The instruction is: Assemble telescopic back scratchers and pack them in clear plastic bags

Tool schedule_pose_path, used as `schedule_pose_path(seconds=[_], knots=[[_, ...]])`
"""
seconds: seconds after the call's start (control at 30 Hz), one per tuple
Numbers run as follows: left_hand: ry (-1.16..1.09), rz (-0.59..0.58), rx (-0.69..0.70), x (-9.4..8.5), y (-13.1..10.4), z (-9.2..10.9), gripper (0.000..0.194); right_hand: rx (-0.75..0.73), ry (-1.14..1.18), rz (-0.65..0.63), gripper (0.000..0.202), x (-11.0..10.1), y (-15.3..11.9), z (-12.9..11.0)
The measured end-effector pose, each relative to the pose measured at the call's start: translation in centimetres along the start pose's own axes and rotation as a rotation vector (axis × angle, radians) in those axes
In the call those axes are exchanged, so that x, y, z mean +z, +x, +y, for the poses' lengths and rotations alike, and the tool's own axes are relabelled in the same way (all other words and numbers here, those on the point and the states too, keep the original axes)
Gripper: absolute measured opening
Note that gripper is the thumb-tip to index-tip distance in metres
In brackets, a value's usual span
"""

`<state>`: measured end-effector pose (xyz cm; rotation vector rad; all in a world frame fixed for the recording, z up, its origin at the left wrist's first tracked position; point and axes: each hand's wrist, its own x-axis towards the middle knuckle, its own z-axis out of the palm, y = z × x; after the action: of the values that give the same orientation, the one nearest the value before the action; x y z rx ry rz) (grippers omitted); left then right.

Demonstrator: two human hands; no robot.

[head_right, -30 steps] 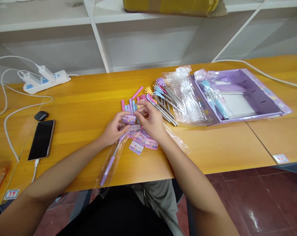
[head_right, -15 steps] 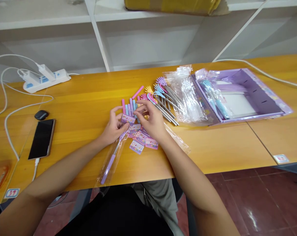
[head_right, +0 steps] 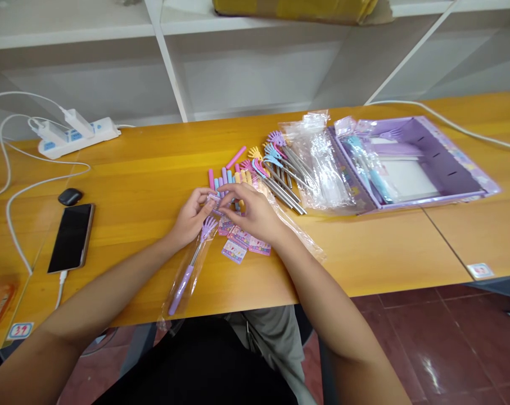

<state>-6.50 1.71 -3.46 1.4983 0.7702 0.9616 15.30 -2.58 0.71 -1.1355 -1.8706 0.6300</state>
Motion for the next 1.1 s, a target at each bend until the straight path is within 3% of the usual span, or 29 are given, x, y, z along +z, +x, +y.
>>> schedule_pose_path(seconds=[0.17,0.5,0.87,1.1], knots=[[-0.046,0.019,-0.04,0.1,0.1,-0.4,0.035,0.075,0.029,0.102,0.043,1.2,0.0,0.6],[0.017,0.006,-0.048,0.0,0.1,-0.3,0.03,0.272,0.198,-0.004,0.041,1.9,-0.1,0.9],[0.078,0.019,-0.067,0.0,-0.2,0.2,0.027,0.278,0.281,-0.074,0.047,1.1,0.0,0.5],[-0.018,0.039,-0.055,-0.2,0.0,-0.3,0.042,0.266,0.29,-0.078,0.047,0.3,0.0,0.4]])
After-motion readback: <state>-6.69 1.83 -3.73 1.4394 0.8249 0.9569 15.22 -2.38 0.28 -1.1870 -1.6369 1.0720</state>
